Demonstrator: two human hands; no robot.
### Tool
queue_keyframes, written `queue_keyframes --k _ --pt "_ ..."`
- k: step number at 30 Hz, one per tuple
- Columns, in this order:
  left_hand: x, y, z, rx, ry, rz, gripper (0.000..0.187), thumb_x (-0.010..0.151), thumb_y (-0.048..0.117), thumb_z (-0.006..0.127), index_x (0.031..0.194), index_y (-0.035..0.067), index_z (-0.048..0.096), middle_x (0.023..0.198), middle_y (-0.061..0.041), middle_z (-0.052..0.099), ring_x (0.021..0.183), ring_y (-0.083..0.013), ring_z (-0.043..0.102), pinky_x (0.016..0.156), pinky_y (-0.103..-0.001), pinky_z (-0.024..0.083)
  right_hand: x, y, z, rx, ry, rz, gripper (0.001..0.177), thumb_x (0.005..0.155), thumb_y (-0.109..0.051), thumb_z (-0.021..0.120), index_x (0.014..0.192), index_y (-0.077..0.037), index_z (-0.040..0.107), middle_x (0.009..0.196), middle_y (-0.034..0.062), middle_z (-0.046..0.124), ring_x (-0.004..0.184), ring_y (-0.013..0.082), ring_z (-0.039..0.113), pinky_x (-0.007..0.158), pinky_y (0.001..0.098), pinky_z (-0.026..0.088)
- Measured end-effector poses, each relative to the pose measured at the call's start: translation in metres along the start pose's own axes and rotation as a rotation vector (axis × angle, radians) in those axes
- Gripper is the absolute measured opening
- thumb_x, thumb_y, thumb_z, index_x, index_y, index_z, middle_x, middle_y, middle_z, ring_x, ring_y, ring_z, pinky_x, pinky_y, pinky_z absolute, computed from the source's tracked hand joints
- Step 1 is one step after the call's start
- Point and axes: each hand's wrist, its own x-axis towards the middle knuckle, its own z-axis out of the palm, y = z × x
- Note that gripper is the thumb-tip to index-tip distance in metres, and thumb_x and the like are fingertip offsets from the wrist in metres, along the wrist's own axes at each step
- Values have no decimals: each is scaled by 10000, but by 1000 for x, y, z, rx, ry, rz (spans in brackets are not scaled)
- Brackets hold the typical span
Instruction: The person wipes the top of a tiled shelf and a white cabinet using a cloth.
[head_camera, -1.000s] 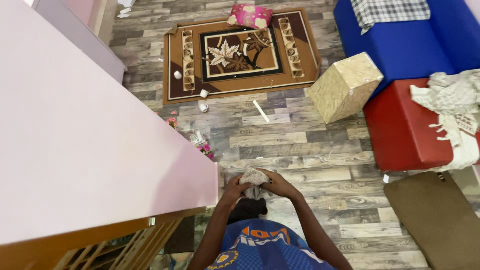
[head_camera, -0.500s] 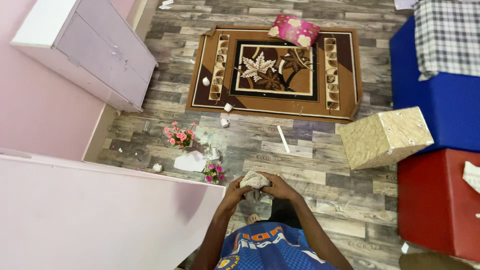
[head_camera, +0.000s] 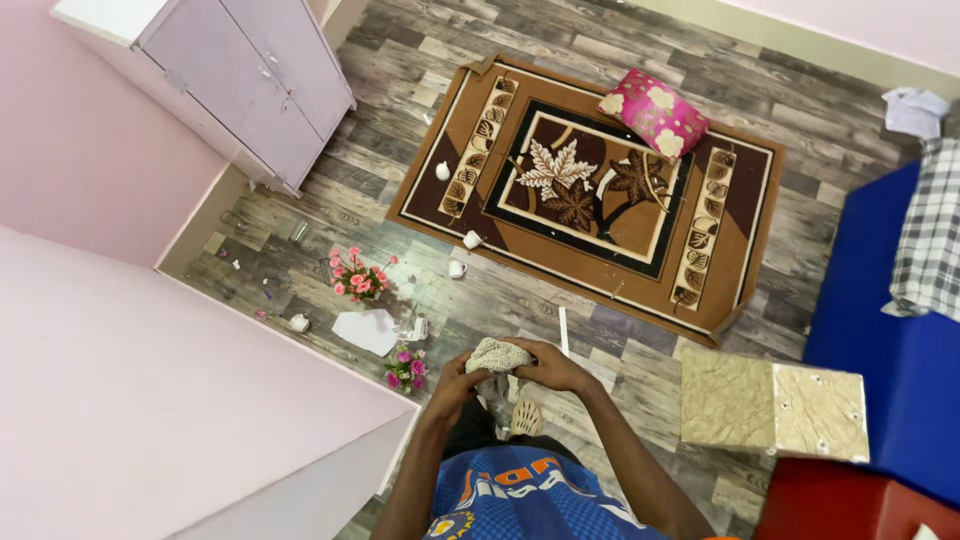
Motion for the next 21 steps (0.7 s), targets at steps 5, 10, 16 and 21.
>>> queue_keyframes --k 5,10,16,21 --pt "67 44 -24 -25 71 32 424 838 24 697 1262 40 675 1076 -38 770 923 -122 711 772 -269 567 93 1 -38 -36 -26 -34 677 857 -76 735 1494 -84 508 1391 115 654 1245 209 625 1053 346 503" --pt "132 114 -57 -13 109 -9 424 856 81 727 1273 58 658 1096 -24 739 955 -103 676 796 -268 523 185 -22 -71 -8 -33 81 676 845 -51 705 1494 -103 523 1354 107 675 1214 189 639 1028 326 516" --pt "194 212 -98 -23 76 37 443 858 103 733 1291 81 642 1131 -12 733 993 -105 664 850 -278 530 295 -55 -124 111 -25 127 625 862 -13 666 1472 -80 551 1264 112 677 1046 167 660 904 320 562" --pt "244 270 -126 -12 90 98 426 865 83 733 1281 59 644 1099 -18 727 969 -109 662 832 -284 534 380 -76 -158 215 -46 55 534 885 -12 688 1412 -15 602 1246 86 719 1071 139 656 929 301 545"
